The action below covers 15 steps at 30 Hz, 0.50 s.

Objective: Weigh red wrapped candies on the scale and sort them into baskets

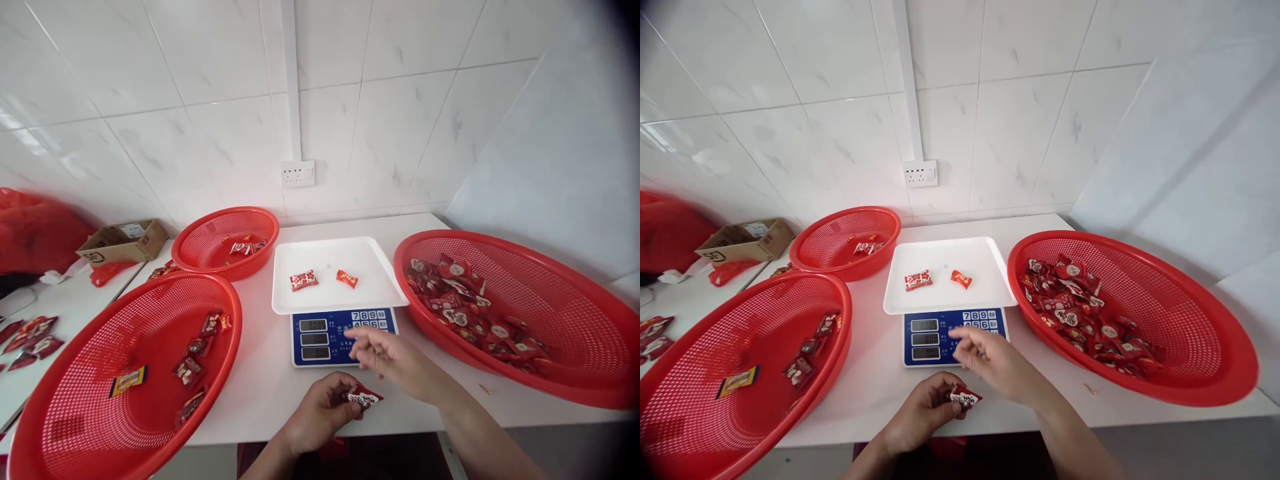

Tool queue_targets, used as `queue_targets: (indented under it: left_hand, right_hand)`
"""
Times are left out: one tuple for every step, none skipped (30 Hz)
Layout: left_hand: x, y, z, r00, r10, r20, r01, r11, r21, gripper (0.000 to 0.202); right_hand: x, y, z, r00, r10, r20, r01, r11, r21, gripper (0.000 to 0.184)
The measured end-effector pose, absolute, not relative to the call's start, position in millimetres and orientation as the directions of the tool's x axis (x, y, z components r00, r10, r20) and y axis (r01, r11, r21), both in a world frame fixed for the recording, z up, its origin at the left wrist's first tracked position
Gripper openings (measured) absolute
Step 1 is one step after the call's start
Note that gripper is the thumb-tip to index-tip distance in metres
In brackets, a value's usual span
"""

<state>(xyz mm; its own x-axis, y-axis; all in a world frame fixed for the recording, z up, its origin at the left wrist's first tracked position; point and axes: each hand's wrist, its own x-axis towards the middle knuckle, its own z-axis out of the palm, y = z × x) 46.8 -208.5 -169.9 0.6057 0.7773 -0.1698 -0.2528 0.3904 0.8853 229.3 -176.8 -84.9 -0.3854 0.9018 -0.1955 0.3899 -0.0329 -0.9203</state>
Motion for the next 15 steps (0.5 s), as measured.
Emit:
queue_targets:
  left_hand:
    - [48, -208, -170, 0.608, 0.778, -0.158, -0.273, 0.391, 0.879, 0.03]
    - [48, -208, -169, 0.61, 0.778, -0.149, -0.286, 0.392, 0.874, 0.03]
    - [49, -207, -168, 0.614, 0.776, -0.147, -0.288, 0.393, 0.873, 0.03]
    - [50, -207, -167, 0.62, 0.77, -0.151, -0.28, 0.398, 0.874, 0.03]
    - [51, -207, -166, 0.628, 0.762, -0.159, -0.264, 0.401, 0.877, 0.029]
    - [51, -208, -165, 0.635, 0.755, -0.166, -0.245, 0.4, 0.883, 0.029]
    - [51, -208, -165, 0.639, 0.75, -0.17, -0.223, 0.392, 0.893, 0.028]
    - [51, -208, -165, 0.641, 0.748, -0.17, -0.202, 0.378, 0.903, 0.027]
    - [51, -208, -167, 0.64, 0.751, -0.161, -0.188, 0.356, 0.915, 0.026]
    - [50, -208, -170, 0.637, 0.757, -0.145, -0.18, 0.329, 0.927, 0.027]
    - [49, -208, -173, 0.629, 0.767, -0.127, -0.179, 0.302, 0.936, 0.029]
    - [49, -207, -178, 0.621, 0.776, -0.111, -0.185, 0.283, 0.941, 0.031]
    - [48, -207, -182, 0.613, 0.783, -0.104, -0.191, 0.274, 0.943, 0.033]
    - [48, -207, -186, 0.603, 0.791, -0.104, -0.194, 0.271, 0.943, 0.035]
    - [48, -206, -190, 0.596, 0.795, -0.111, -0.189, 0.274, 0.943, 0.035]
  right_hand:
    - [230, -183, -89, -0.42, 0.884, -0.205, 0.428, -0.006, -0.904, 0.043]
    - [231, -189, -93, -0.445, 0.872, -0.204, 0.458, 0.025, -0.889, 0.038]
    - [231, -194, -96, -0.46, 0.865, -0.201, 0.481, 0.052, -0.875, 0.033]
    - [231, -199, -98, -0.462, 0.863, -0.204, 0.502, 0.065, -0.862, 0.026]
    - [230, -203, -99, -0.451, 0.868, -0.21, 0.523, 0.066, -0.85, 0.019]
    - [229, -206, -99, -0.43, 0.876, -0.218, 0.544, 0.059, -0.837, 0.012]
    - [229, -209, -98, -0.404, 0.886, -0.227, 0.563, 0.045, -0.825, 0.008]
    - [230, -211, -96, -0.377, 0.897, -0.231, 0.575, 0.031, -0.818, 0.007]
    - [233, -213, -93, -0.355, 0.907, -0.227, 0.576, 0.021, -0.817, 0.007]
    - [239, -215, -88, -0.339, 0.916, -0.215, 0.565, 0.015, -0.825, 0.008]
    - [247, -216, -82, -0.316, 0.929, -0.195, 0.546, 0.011, -0.837, 0.008]
    - [257, -217, -74, -0.276, 0.946, -0.169, 0.523, 0.0, -0.852, 0.011]
    - [271, -217, -66, -0.216, 0.966, -0.14, 0.505, -0.012, -0.863, 0.016]
    - [286, -216, -58, -0.131, 0.985, -0.108, 0.501, -0.028, -0.865, 0.022]
    - [303, -214, -50, -0.029, 0.997, -0.078, 0.506, -0.053, -0.861, 0.029]
